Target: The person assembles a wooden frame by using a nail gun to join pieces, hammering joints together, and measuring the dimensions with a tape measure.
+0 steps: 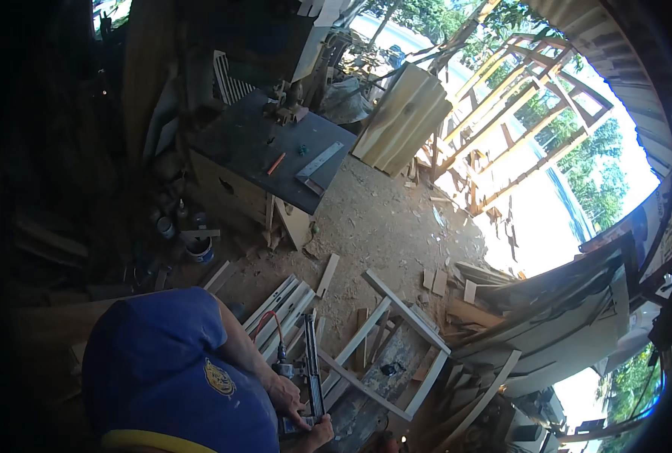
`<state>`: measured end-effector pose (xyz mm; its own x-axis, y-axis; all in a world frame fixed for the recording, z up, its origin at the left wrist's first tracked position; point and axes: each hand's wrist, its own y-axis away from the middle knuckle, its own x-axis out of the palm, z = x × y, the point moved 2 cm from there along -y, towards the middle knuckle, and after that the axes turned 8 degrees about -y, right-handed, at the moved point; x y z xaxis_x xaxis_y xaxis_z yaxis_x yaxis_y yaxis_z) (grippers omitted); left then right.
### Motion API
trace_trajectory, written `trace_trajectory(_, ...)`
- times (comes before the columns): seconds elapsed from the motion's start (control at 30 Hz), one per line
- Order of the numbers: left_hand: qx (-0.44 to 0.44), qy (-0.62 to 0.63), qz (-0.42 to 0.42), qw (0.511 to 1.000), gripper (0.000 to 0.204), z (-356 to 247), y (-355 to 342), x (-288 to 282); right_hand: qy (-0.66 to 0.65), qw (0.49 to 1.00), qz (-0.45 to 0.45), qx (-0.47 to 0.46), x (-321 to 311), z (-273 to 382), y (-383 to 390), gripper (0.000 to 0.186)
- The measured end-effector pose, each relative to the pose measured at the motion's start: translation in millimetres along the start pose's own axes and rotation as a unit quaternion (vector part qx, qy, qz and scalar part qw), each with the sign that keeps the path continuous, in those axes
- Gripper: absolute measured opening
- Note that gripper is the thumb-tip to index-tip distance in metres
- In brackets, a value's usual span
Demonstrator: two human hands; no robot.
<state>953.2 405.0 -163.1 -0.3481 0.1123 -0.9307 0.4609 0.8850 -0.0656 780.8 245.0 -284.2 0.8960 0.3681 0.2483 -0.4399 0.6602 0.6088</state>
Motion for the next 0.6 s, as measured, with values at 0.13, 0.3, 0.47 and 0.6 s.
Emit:
trace_trajectory(0.13, -0.026, -0.01, -0.006, 1.0, 0.067, -2, 9, 2, 0.057, 0.997, 0.043, -0.017, -2, -9, -23, 0.025)
trace_trajectory(0.3, -0.027, -0.02, -0.011, 0.999, 0.066, 8, 1, 2, 0.096, 0.992, 0.074, -0.044, -14, -11, -45, 0.025)
trace_trajectory(0.47, -0.017, 0.033, 0.002, 0.999, 0.059, 10, -11, 2, 0.112, 0.974, 0.165, -0.106, -65, -34, -59, 0.033)
trace_trajectory(0.6, -0.039, 0.099, 0.04, 0.993, 0.068, 19, -10, 4, 0.308, 0.943, -0.088, -0.091, 7, 9, -8, 0.042)
